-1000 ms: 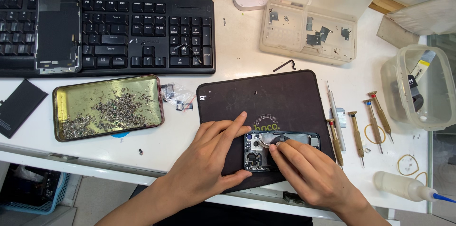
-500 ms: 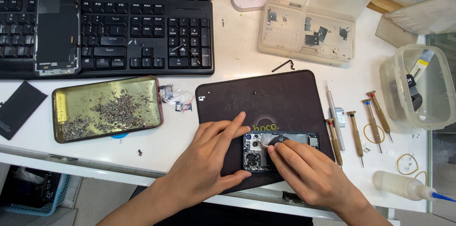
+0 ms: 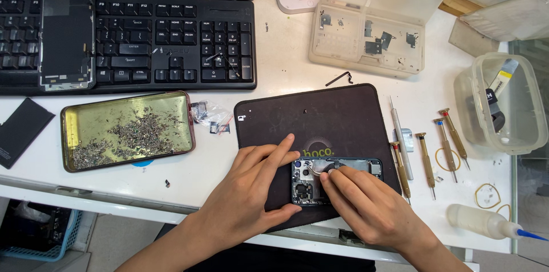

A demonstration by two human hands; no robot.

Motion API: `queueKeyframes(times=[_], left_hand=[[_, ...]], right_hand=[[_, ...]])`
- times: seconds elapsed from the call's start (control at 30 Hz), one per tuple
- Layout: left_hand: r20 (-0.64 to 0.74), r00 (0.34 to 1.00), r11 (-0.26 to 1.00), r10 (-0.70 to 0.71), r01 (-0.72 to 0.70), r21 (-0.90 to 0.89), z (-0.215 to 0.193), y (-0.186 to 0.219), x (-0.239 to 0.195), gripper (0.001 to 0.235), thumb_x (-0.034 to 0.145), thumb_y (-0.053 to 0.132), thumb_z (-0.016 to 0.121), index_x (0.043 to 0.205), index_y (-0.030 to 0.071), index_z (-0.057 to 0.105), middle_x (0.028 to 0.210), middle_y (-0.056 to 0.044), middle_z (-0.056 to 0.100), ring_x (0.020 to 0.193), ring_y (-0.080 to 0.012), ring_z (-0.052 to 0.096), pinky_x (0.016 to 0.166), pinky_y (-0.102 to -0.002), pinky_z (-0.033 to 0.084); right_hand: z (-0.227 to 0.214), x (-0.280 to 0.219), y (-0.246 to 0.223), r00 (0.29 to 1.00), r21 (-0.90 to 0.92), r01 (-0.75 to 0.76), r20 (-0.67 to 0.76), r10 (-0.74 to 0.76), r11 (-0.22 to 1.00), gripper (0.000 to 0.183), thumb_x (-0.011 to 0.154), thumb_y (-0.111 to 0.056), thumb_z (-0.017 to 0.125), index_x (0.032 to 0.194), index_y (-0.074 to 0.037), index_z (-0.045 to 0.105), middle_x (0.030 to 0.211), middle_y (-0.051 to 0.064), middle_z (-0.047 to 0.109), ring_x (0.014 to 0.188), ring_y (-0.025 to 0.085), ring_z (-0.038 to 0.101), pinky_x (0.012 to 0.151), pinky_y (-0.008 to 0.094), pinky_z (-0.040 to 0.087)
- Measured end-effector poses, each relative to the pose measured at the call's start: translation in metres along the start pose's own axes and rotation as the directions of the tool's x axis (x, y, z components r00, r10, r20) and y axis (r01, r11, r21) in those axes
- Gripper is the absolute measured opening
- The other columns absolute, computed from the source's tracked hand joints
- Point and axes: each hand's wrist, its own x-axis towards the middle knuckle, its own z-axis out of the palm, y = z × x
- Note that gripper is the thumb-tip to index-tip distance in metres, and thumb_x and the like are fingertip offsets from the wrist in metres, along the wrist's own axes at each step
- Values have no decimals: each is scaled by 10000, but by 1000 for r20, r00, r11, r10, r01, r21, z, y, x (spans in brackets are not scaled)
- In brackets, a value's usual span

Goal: The person works on a disassembled smartphone placed on a work mat. They use tweezers and a screwdriver to manipulate small internal components, remove a metal bracket, and adjust parts near the camera module. The person also picks up and places small screws and parts on the desk.

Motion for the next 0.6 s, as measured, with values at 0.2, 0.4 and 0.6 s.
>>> queueKeyframes(times=[0.2,0.4,0.6], left_hand=[[-12,1000,1000,9,-9,11,-1,1,0,1091,712,263,911,1534,-105,295,1327,-137,654,1261,-311,537,1076,-436,419],[-20,1000,1000,22,-22,18,-2,2,1,1090,711,258,909,1534,-105,294,1333,-133,655,1263,-304,547,1082,-436,417],[-13,1000,1000,10,-10,16,-2,2,1,1094,712,265,908,1534,-105,289,1334,-134,652,1257,-310,542,1077,-438,420]], right_hand=[[1,0,0,1000,-15,9,-10,-10,1000,357,824,-74,708,1154,62,724,1070,160,681,970,271,701,802,362,615],[3,0,0,1000,-1,-12,-20,12,1000,374,815,-68,705,1165,64,717,1083,176,682,977,276,702,827,363,616],[-1,2,3,998,57,-46,-48,49,997,401,766,-24,706,1150,93,708,1068,190,673,974,302,706,831,377,615]])
